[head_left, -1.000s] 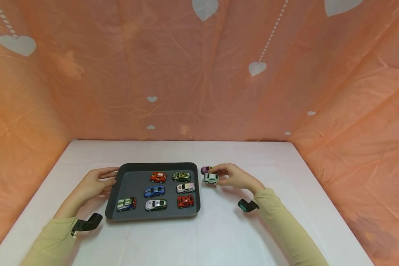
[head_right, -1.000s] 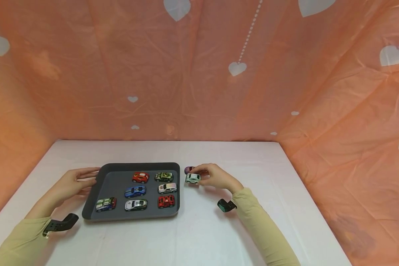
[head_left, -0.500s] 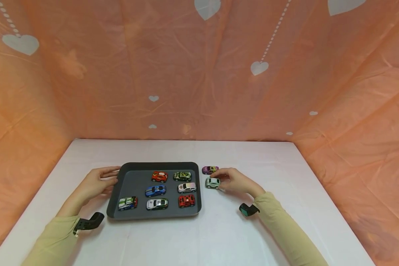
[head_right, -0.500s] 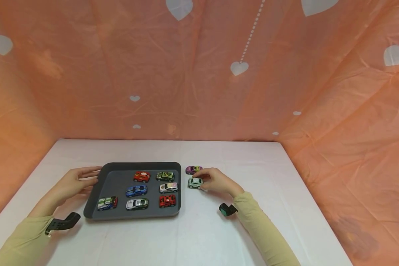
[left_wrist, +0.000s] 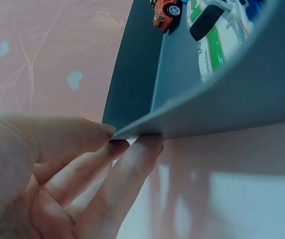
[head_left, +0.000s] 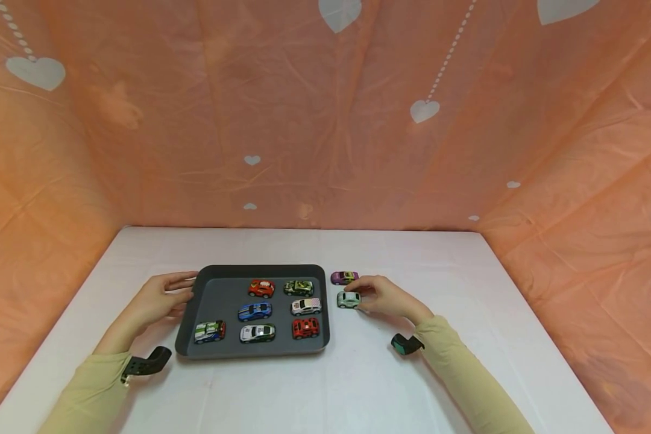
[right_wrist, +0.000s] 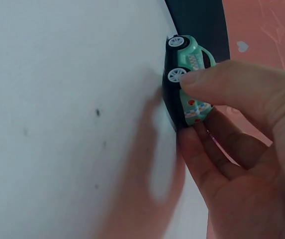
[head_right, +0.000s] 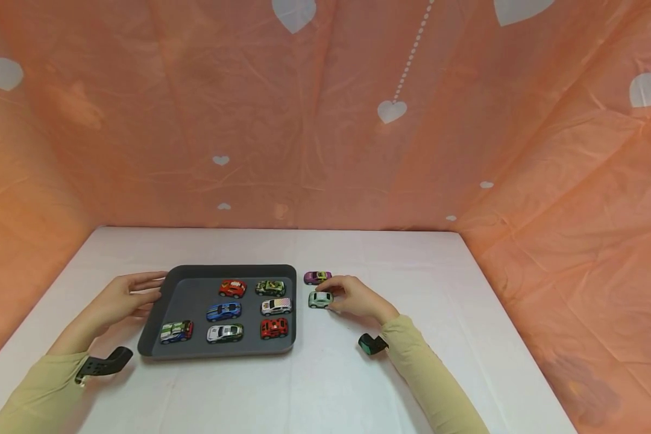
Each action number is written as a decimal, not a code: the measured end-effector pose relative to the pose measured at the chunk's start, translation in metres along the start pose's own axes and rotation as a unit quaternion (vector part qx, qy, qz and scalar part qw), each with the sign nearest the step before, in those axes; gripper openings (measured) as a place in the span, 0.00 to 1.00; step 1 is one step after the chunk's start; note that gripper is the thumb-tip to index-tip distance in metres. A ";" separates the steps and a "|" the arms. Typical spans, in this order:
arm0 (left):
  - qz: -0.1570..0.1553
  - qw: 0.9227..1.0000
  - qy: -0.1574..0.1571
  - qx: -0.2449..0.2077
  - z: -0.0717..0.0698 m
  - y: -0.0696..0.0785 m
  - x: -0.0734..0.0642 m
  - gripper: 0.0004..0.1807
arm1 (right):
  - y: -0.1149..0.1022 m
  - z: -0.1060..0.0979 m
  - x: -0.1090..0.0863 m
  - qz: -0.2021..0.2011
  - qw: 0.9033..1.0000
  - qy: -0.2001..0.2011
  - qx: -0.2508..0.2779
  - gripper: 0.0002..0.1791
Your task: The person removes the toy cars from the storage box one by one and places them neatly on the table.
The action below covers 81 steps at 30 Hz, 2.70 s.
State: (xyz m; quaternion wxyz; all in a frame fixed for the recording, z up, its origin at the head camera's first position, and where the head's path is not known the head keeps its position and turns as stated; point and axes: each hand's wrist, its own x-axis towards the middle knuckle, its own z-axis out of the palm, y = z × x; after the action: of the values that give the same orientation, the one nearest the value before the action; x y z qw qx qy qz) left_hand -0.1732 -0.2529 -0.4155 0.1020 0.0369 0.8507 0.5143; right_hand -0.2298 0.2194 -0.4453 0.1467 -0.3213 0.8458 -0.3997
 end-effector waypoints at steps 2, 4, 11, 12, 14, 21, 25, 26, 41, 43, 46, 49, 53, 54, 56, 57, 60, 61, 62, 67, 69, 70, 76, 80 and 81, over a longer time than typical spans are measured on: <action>0.002 1.000 -0.001 0.001 0.000 0.000 0.000 0.29 | 0.000 0.000 -0.001 0.000 1.000 0.000 0.001 0.23; 0.001 1.000 -0.001 0.001 0.000 0.001 0.000 0.29 | 0.000 0.000 -0.001 0.000 1.000 -0.001 0.004 0.23; -0.002 1.000 -0.002 -0.001 -0.001 0.001 0.000 0.29 | 0.000 -0.001 -0.003 0.005 1.000 0.002 0.000 0.24; -0.004 1.000 -0.003 -0.001 -0.001 0.001 0.000 0.29 | 0.000 -0.001 -0.003 0.006 1.000 0.003 -0.001 0.24; -0.006 1.000 -0.002 -0.002 -0.001 0.001 0.000 0.29 | 0.000 -0.001 -0.004 0.003 1.000 0.004 -0.001 0.23; -0.006 1.000 -0.004 -0.004 -0.001 0.001 0.000 0.29 | -0.007 -0.008 -0.008 -0.020 1.000 0.016 0.010 0.25; -0.006 1.000 -0.003 -0.002 -0.002 0.001 0.000 0.29 | -0.016 -0.013 -0.008 -0.052 0.998 0.024 0.025 0.24; -0.006 1.000 -0.004 -0.002 -0.002 0.001 0.000 0.29 | -0.022 -0.014 -0.009 -0.061 0.998 0.025 0.025 0.24; -0.003 1.000 -0.001 0.004 -0.001 0.002 -0.001 0.29 | -0.083 -0.025 0.002 -0.077 0.996 0.015 0.036 0.25; -0.003 1.000 0.000 0.006 -0.001 0.002 -0.001 0.29 | -0.083 -0.022 0.008 -0.080 0.996 0.011 0.035 0.26; -0.002 1.000 0.001 0.008 -0.001 0.002 -0.001 0.29 | -0.077 -0.016 0.019 -0.088 0.995 0.005 0.041 0.29; -0.004 1.000 0.000 0.005 0.000 0.002 -0.001 0.29 | -0.076 -0.011 0.030 -0.101 0.994 0.000 0.042 0.30; -0.005 1.000 0.001 0.001 0.001 0.002 -0.001 0.29 | -0.088 -0.005 0.042 -0.121 0.992 -0.009 0.035 0.31; -0.004 1.000 0.002 0.001 0.001 0.002 -0.001 0.29 | -0.091 -0.004 0.044 -0.126 0.991 -0.012 0.035 0.31; -0.004 1.000 0.004 0.000 0.001 0.002 -0.001 0.29 | -0.097 -0.001 0.050 -0.134 0.990 -0.016 0.036 0.31; -0.003 1.000 0.004 0.001 0.001 0.002 -0.001 0.29 | -0.100 0.001 0.053 -0.138 0.989 -0.018 0.039 0.31; -0.005 1.000 0.005 -0.001 0.001 0.002 -0.001 0.29 | -0.107 0.008 0.063 -0.146 0.988 -0.024 0.050 0.31; -0.007 1.000 0.005 -0.002 0.001 0.002 -0.001 0.29 | -0.109 0.010 0.067 -0.149 0.987 -0.025 0.053 0.31; -0.008 1.000 0.005 -0.002 0.001 0.002 -0.001 0.29 | -0.111 0.012 0.070 -0.154 0.986 -0.028 0.059 0.31; -0.011 1.000 0.004 -0.002 0.002 0.004 -0.001 0.29 | -0.119 0.024 0.086 -0.168 0.982 -0.035 0.075 0.32; -0.011 1.000 0.004 0.000 0.003 0.004 -0.001 0.29 | -0.122 0.030 0.092 -0.172 0.981 -0.039 0.079 0.32; -0.011 1.000 0.004 0.000 0.003 0.003 0.000 0.29 | -0.124 0.033 0.095 -0.172 0.981 -0.042 0.079 0.33; -0.006 1.000 0.005 0.005 0.002 0.000 0.002 0.29 | -0.133 0.053 0.108 -0.171 0.980 -0.066 0.079 0.33; 0.000 1.000 0.004 0.006 0.002 0.000 0.003 0.29 | -0.137 0.069 0.116 -0.168 0.979 -0.085 0.073 0.33; 0.001 1.000 0.004 0.005 0.002 0.000 0.002 0.29 | -0.138 0.072 0.118 -0.167 0.979 -0.091 0.069 0.33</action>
State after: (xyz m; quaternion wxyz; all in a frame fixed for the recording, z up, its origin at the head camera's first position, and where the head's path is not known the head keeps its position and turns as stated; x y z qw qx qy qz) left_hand -0.1752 -0.2509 -0.4164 0.0982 0.0358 0.8538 0.5101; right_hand -0.2230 0.0340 -0.3838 0.1764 -0.4820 0.7336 -0.4454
